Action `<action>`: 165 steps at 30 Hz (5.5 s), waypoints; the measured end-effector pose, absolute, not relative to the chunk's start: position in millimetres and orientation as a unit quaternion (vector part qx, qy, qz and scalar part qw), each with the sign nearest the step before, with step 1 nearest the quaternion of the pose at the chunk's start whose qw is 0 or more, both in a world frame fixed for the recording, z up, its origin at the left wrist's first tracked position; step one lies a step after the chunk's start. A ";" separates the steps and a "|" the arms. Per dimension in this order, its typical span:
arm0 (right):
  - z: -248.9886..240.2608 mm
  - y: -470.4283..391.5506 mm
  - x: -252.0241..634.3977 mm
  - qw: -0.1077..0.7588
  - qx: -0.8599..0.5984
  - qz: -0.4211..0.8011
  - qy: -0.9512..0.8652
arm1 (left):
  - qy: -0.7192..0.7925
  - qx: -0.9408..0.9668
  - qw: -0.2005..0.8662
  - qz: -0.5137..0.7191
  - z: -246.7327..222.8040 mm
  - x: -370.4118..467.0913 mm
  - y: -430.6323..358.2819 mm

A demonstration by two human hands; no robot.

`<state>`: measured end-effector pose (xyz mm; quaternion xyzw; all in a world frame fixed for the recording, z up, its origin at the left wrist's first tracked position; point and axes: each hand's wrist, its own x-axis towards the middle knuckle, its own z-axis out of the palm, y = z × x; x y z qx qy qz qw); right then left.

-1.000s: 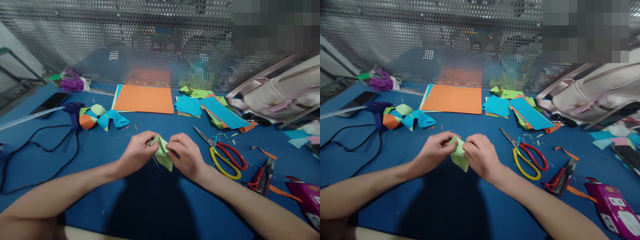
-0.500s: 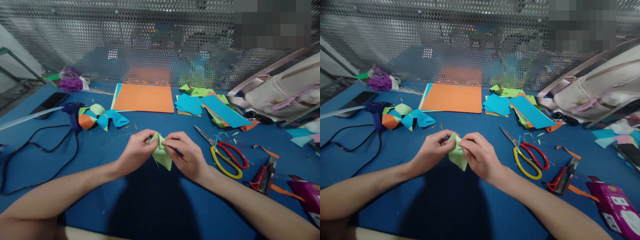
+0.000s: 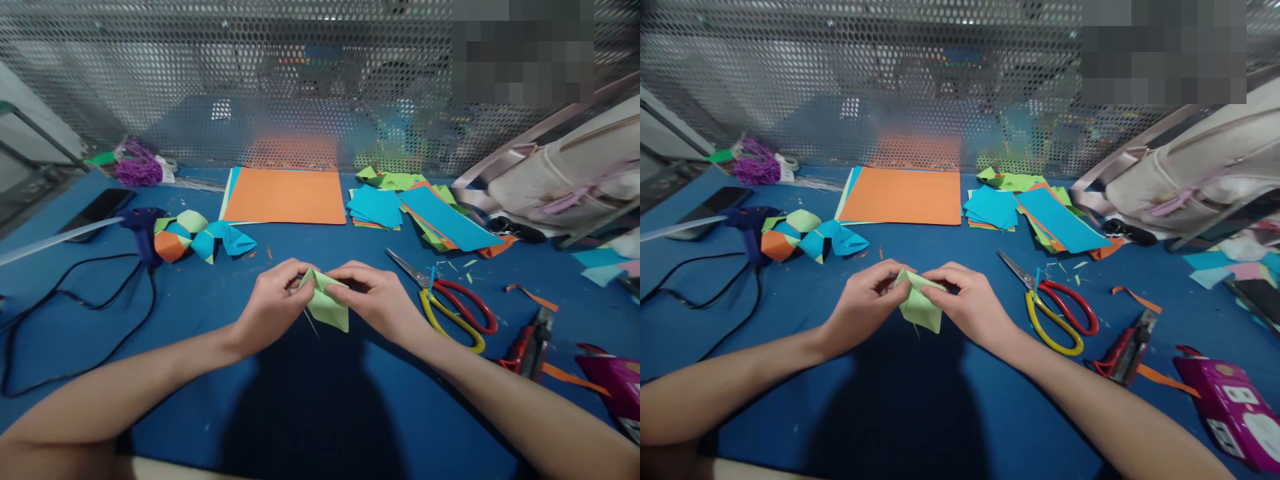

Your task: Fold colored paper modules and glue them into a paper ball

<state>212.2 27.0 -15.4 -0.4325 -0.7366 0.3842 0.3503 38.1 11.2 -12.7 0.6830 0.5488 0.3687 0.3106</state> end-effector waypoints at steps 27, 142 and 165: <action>-36.5 24.4 210.4 0.377 -0.342 0.064 -0.858 | 0.527 0.706 0.284 0.378 -15.2 38.2 10.8; -25.1 26.0 210.5 0.365 -0.271 0.219 -0.863 | 0.503 0.769 0.242 0.310 -29.7 39.6 0.0; -26.1 27.5 205.5 0.340 -0.470 0.350 -0.735 | 0.606 0.634 0.299 0.376 -22.8 35.8 22.7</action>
